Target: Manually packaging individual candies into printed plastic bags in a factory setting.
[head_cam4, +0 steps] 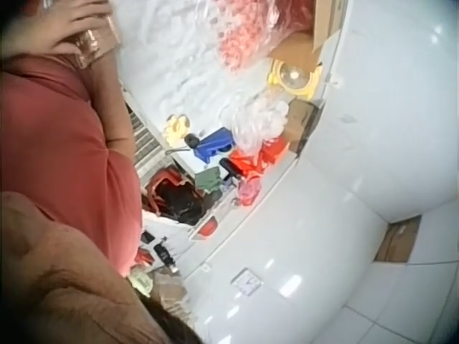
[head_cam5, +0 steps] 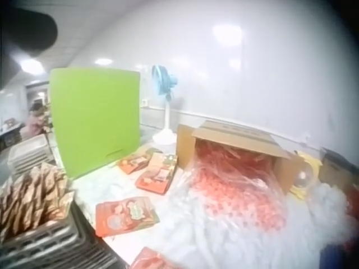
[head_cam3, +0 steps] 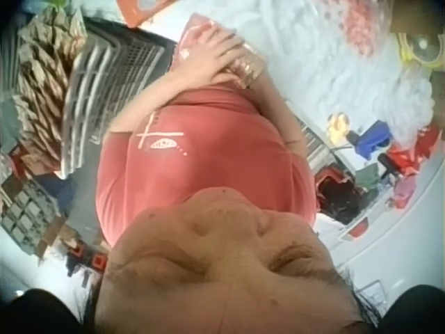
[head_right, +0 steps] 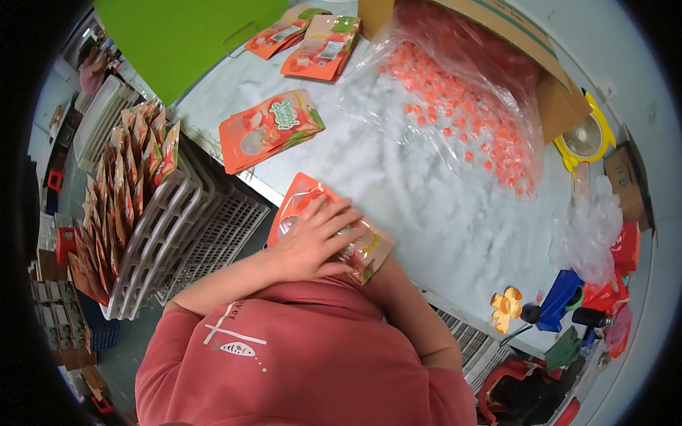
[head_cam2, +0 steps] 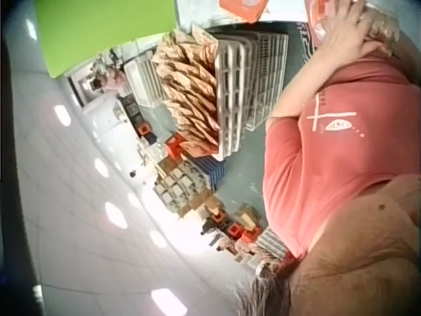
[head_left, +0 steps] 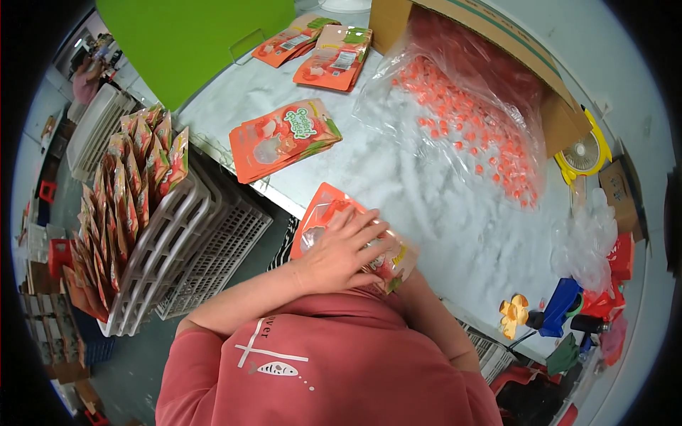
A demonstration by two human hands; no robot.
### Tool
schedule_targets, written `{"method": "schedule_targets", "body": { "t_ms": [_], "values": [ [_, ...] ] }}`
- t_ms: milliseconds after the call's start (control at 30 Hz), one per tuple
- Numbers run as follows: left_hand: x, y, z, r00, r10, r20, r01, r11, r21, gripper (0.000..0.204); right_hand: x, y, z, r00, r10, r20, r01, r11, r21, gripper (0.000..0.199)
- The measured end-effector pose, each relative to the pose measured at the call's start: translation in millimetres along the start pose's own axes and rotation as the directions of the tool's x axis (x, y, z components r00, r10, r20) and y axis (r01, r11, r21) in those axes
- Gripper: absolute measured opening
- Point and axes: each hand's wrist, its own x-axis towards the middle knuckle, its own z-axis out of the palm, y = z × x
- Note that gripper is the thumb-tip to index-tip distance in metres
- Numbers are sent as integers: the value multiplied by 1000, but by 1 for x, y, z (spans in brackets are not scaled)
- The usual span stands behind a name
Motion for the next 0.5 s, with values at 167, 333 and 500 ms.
{"method": "schedule_targets", "body": {
  "t_ms": [167,333,500],
  "values": [
    [-2,-16,-4,987,-74,145,92,989,-116,59,23,-75,-11,994,-86,73,112,811,-575,53],
    [-15,-16,11,985,-41,170,56,995,-87,54,17,-88,-16,933,284,223,-293,956,11,54],
    [-24,-12,12,989,18,149,-8,998,-69,47,6,-98,-25,811,354,466,-366,928,-68,41]
  ]
}}
